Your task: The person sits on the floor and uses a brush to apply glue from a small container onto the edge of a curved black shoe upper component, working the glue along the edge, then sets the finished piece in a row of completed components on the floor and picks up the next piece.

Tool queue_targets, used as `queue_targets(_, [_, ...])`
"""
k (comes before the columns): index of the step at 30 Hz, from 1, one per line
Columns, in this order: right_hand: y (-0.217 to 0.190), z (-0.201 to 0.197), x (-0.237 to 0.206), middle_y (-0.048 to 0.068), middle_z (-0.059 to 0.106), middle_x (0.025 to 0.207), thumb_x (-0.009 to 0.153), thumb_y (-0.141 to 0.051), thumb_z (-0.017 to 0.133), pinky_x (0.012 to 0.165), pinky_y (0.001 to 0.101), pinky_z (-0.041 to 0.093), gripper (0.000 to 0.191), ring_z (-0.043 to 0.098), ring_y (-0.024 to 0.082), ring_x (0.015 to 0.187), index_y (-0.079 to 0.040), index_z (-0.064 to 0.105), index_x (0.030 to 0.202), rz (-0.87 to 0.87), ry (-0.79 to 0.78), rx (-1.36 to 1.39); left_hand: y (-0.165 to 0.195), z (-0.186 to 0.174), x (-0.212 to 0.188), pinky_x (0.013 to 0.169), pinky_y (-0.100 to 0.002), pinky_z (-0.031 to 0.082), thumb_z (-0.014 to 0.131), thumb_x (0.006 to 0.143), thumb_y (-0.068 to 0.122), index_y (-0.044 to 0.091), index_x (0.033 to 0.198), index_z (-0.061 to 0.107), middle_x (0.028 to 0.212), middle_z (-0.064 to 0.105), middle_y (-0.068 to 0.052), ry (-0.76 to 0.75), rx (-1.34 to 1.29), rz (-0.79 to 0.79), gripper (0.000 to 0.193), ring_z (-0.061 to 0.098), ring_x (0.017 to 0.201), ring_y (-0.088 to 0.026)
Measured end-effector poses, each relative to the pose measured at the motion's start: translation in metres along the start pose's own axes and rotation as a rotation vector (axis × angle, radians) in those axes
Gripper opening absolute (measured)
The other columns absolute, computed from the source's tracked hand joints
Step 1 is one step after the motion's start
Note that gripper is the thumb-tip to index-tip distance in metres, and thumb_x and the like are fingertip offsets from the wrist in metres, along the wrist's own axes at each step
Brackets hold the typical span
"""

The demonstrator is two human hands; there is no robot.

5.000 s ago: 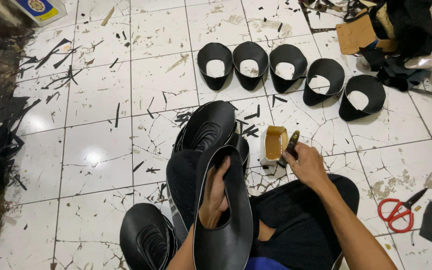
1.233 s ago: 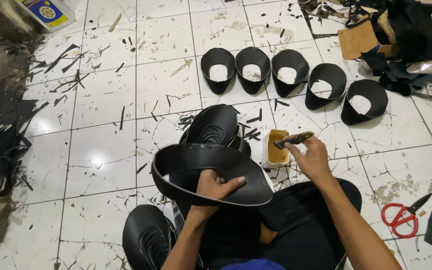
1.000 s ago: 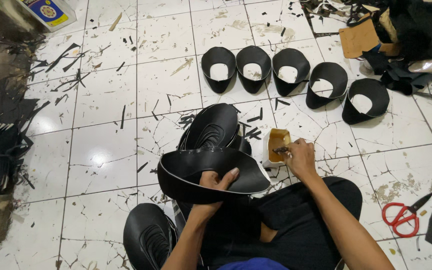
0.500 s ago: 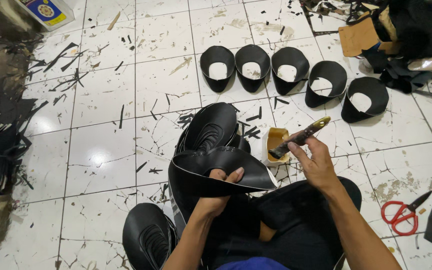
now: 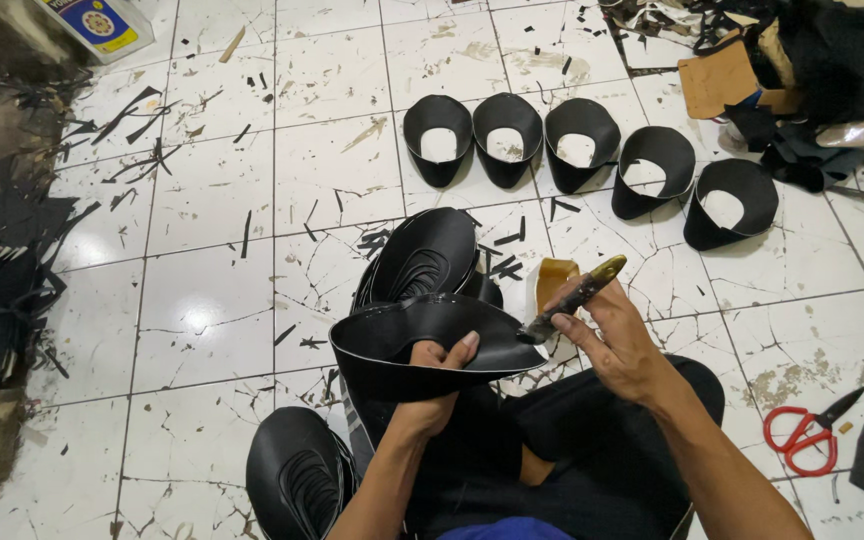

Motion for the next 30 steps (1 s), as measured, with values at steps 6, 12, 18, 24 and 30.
queue_targets(6, [0.013, 0.0, -0.016, 0.009, 0.064, 0.109, 0.098, -0.027, 0.059, 0.098, 0.0393, 0.046, 0.026, 0.056, 0.026, 0.111, -0.005, 0.071, 0.106, 0.031, 0.005, 0.027, -0.015, -0.009, 0.009, 0.037, -0.03, 0.021, 0.074, 0.092, 0.039, 0.01, 0.044, 0.045, 0.043, 0.045, 0.002, 0.166, -0.011, 0.047, 0.063, 0.032, 0.037, -0.008])
queue_targets(12, [0.031, 0.003, -0.02, 0.009, 0.066, 0.099, 0.099, -0.025, 0.06, 0.091, 0.0371, 0.051, 0.025, 0.063, 0.021, 0.098, -0.004, 0.07, 0.108, 0.132, -0.017, 0.282, 0.026, -0.02, -0.012, 0.048, -0.029, 0.035, 0.063, 0.101, 0.048, 0.005, 0.065, 0.063, 0.056, 0.053, 0.0, 0.363, 0.067, 0.429, 0.056, 0.044, 0.049, -0.009])
queue_targets(18, [0.038, -0.019, -0.026, 0.007, 0.069, 0.096, 0.103, -0.016, 0.064, 0.079, 0.0285, 0.048, 0.016, 0.06, 0.014, 0.086, -0.005, 0.069, 0.112, 0.158, 0.321, 0.39, 0.005, 0.001, -0.009, 0.049, -0.032, 0.045, 0.079, 0.088, 0.035, -0.007, 0.083, 0.074, 0.062, 0.066, -0.008, -0.059, 0.156, -0.227, 0.043, 0.057, 0.05, -0.015])
queue_targets(24, [0.012, -0.009, -0.031, 0.007, 0.07, 0.106, 0.099, -0.012, 0.069, 0.091, 0.0303, 0.056, 0.014, 0.066, 0.015, 0.101, -0.007, 0.07, 0.112, -0.018, 0.399, 0.218, 0.078, 0.018, -0.04, 0.092, -0.028, 0.049, 0.065, 0.1, 0.02, -0.009, 0.135, 0.059, 0.122, 0.07, -0.016, 0.069, 0.018, 0.656, 0.045, 0.067, 0.106, -0.02])
queue_targets(30, [-0.001, -0.005, -0.028, 0.006, 0.074, 0.103, 0.092, -0.01, 0.072, 0.093, 0.0373, 0.056, 0.014, 0.068, 0.02, 0.101, -0.009, 0.072, 0.106, -0.147, 0.348, 0.035, 0.069, 0.016, -0.037, 0.076, -0.025, 0.06, 0.059, 0.101, 0.012, 0.0, 0.139, 0.06, 0.098, 0.078, -0.013, 0.134, -0.012, 0.43, 0.04, 0.072, 0.084, -0.012])
Point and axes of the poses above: each hand's wrist, its own x-axis towards the middle knuckle, its own z-axis out of the palm, y = z × x, the point moved 8 cm from there along x, towards the middle knuckle
